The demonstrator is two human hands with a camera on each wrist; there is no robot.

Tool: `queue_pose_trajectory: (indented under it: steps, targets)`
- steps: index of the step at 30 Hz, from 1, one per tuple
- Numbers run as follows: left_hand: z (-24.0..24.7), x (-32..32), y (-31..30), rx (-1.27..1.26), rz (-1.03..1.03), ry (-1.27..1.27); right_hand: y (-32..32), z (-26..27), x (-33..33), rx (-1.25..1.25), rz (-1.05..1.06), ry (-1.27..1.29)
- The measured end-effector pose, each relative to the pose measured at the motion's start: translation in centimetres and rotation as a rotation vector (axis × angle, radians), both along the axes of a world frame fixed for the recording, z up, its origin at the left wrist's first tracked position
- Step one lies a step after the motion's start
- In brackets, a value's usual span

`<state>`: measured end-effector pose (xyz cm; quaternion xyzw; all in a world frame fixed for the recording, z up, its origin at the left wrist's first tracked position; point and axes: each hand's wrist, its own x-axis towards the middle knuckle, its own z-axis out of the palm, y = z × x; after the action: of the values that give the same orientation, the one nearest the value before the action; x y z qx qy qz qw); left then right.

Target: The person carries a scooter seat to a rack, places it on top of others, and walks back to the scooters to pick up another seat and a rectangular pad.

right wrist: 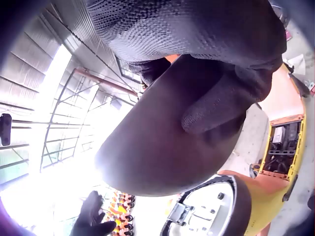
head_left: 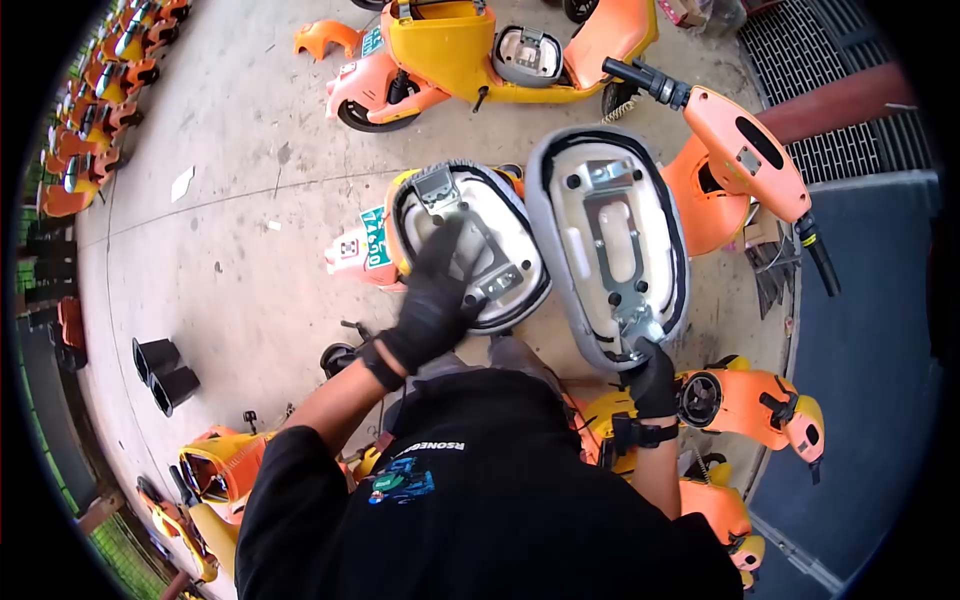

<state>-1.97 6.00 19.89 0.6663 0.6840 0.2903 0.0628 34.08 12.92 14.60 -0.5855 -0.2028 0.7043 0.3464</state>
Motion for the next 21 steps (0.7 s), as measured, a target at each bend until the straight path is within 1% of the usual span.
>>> queue_pose_trajectory:
  steps: [1, 2, 3, 5, 6, 7, 9, 10, 11, 13, 14, 15, 16, 17, 18, 19, 20, 21]
  targets:
    - [1.0, 0.9, 0.1, 0.024, -0.18, 0.064, 0.3, 1.5, -0.7, 0.007, 0.062, -0.002]
    - [2.3, 1.7, 0.6, 0.089, -0.271, 0.124, 0.4, 3.7, -1.9, 0.022, 0.138, -0.058]
    - [3.2, 2.3, 1.1, 0.154, -0.36, 0.184, 0.5, 6.0, -3.9, 0.017, 0.114, -0.033]
    - [3.2, 2.6, 2.4, 0.246, -0.378, 0.343, 0.9, 7.2, -4.6, 0.056, 0.247, 0.024]
    - [2.8, 2.9, 2.9, 0.209, -0.388, 0.347, 1.3, 6.8, -4.3, 0.054, 0.249, 0.018]
    - [2.7, 2.6, 3.0, 0.248, -0.426, 0.346, 1.7, 7.8, -4.8, 0.035, 0.272, 0.032]
    - [2.7, 2.0, 3.0, 0.234, -0.484, 0.266, 2.4, 8.6, -4.8, 0.058, 0.322, -0.028]
    - [2.9, 1.8, 3.1, 0.294, -0.465, 0.25, 2.5, 9.2, -5.4, 0.069, 0.323, -0.036]
    - [3.0, 1.4, 3.2, 0.292, -0.457, 0.25, 2.3, 9.9, -6.1, 0.073, 0.351, -0.1]
    - [3.8, 0.8, 3.6, 0.297, -0.537, 0.165, 2.6, 9.9, -6.1, 0.06, 0.415, -0.11]
    - [4.5, 0.3, 4.0, 0.333, -0.555, 0.158, 2.9, 10.7, -6.6, 0.064, 0.418, -0.112]
    - [5.4, -0.4, 4.4, 0.28, -0.59, 0.118, 3.1, 12.5, -7.3, 0.035, 0.543, -0.281]
    - [6.4, -1.3, 4.7, 0.291, -0.612, 0.035, 3.1, 14.2, -7.8, -0.003, 0.661, -0.452]
    - [6.9, -2.2, 5.0, 0.302, -0.636, -0.049, 3.6, 15.5, -7.9, -0.004, 0.809, -0.543]
    - [6.7, -3.1, 5.5, 0.307, -0.65, -0.123, 3.9, 14.4, -6.6, 0.249, 0.798, -0.6]
    - [8.1, -4.3, 5.4, 0.154, -0.629, -0.14, 4.1, 13.9, -6.2, 0.511, 0.774, -0.657]
    - [8.7, -5.4, 5.0, 0.073, -0.614, -0.206, 3.9, 13.8, -6.8, 0.894, 0.748, -0.779]
    - [9.3, -6.5, 4.8, -0.013, -0.599, -0.268, 2.7, 16.8, -8.5, 0.964, 0.772, -0.685]
